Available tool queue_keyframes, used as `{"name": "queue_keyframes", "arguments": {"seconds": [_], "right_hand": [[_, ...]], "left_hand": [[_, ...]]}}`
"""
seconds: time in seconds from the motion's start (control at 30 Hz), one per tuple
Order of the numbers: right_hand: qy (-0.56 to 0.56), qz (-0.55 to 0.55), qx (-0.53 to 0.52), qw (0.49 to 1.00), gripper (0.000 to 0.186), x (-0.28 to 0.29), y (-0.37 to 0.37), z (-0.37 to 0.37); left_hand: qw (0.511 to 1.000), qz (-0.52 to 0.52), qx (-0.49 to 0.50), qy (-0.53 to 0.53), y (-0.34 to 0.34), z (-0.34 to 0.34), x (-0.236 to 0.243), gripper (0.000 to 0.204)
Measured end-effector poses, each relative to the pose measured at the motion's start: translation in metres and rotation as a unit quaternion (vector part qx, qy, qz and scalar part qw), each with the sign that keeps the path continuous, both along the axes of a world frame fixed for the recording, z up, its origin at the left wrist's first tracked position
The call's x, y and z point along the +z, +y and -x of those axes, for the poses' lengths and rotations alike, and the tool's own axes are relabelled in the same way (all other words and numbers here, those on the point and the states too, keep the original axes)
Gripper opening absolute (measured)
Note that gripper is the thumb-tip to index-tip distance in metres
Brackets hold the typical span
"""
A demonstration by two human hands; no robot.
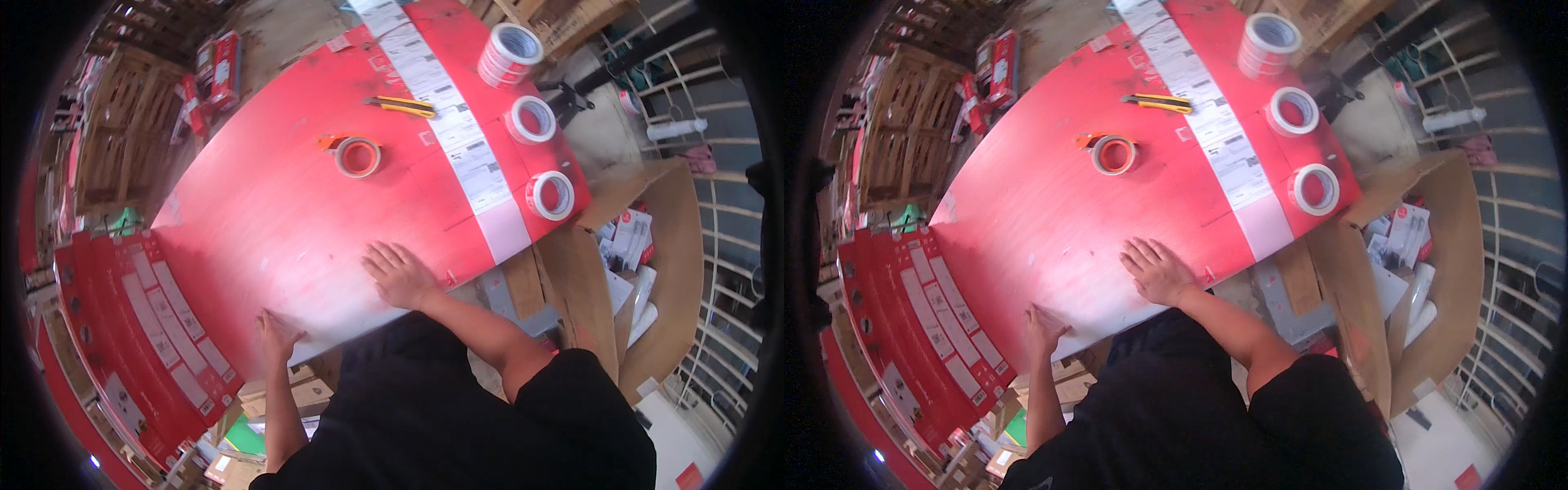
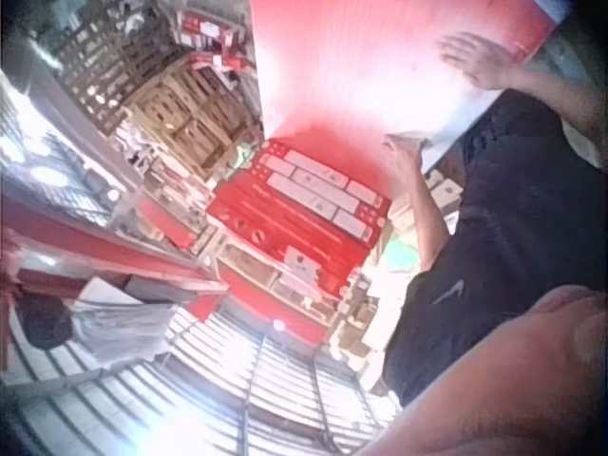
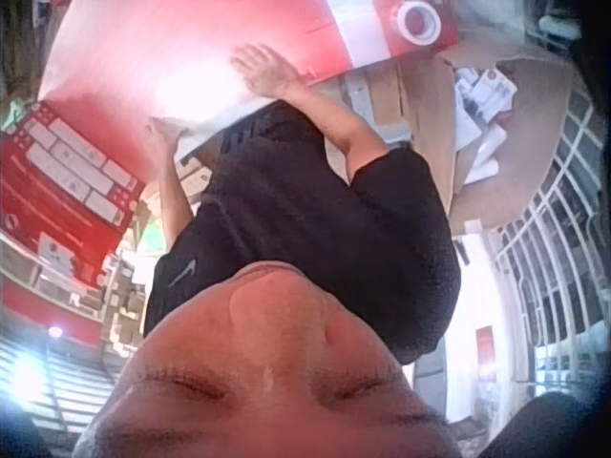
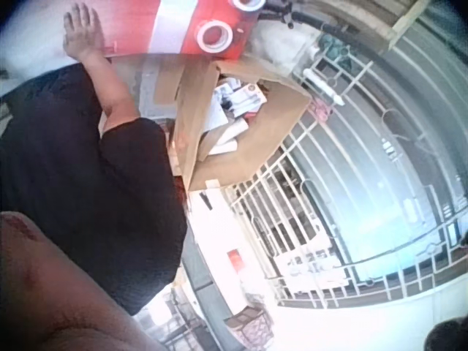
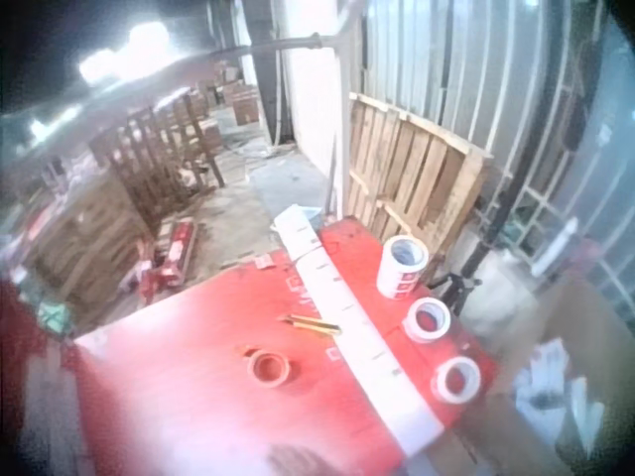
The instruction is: The person wraps small red boxes in bubble wrap and secures them with tape on a red workbench. They handle multiple boxes one at a time, using a handheld tape dispenser and a box cutter to cut the bubble wrap.
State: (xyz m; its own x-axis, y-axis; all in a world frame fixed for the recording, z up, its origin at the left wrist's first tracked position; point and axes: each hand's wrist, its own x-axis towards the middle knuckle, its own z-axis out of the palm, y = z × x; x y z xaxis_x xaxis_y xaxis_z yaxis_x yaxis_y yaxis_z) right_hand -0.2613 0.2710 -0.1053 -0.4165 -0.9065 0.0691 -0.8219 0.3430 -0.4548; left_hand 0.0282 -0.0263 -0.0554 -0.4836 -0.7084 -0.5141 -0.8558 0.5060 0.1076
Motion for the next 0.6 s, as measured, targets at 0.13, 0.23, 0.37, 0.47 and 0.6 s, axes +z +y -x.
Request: {"name": "queue_keyframes", "arguments": {"seconds": [0.13,0.23,0.37,0.47,0.6], "right_hand": [[-0.033,0.001,-0.002,0.999,0.061,-0.001,-0.008,-0.003],[-0.042,0.02,0.009,0.999,0.065,0.005,-0.009,-0.007],[0.017,-0.043,0.058,0.997,0.075,0.004,-0.006,-0.009],[0.054,-0.021,0.053,0.997,0.075,0.001,-0.005,-0.015],[0.084,0.001,0.05,0.995,0.076,-0.007,0.001,-0.019]], "left_hand": [[0.963,-0.05,0.191,0.182,-0.006,0.003,0.032,0.037],[0.973,0.133,0.035,0.185,-0.013,-0.011,0.098,0.022],[0.872,0.407,-0.007,0.271,-0.055,-0.06,0.228,0.027],[0.789,0.518,-0.001,0.33,-0.097,-0.13,0.328,0.028],[0.793,0.567,0.131,0.179,-0.12,-0.223,0.41,0.071]]}}
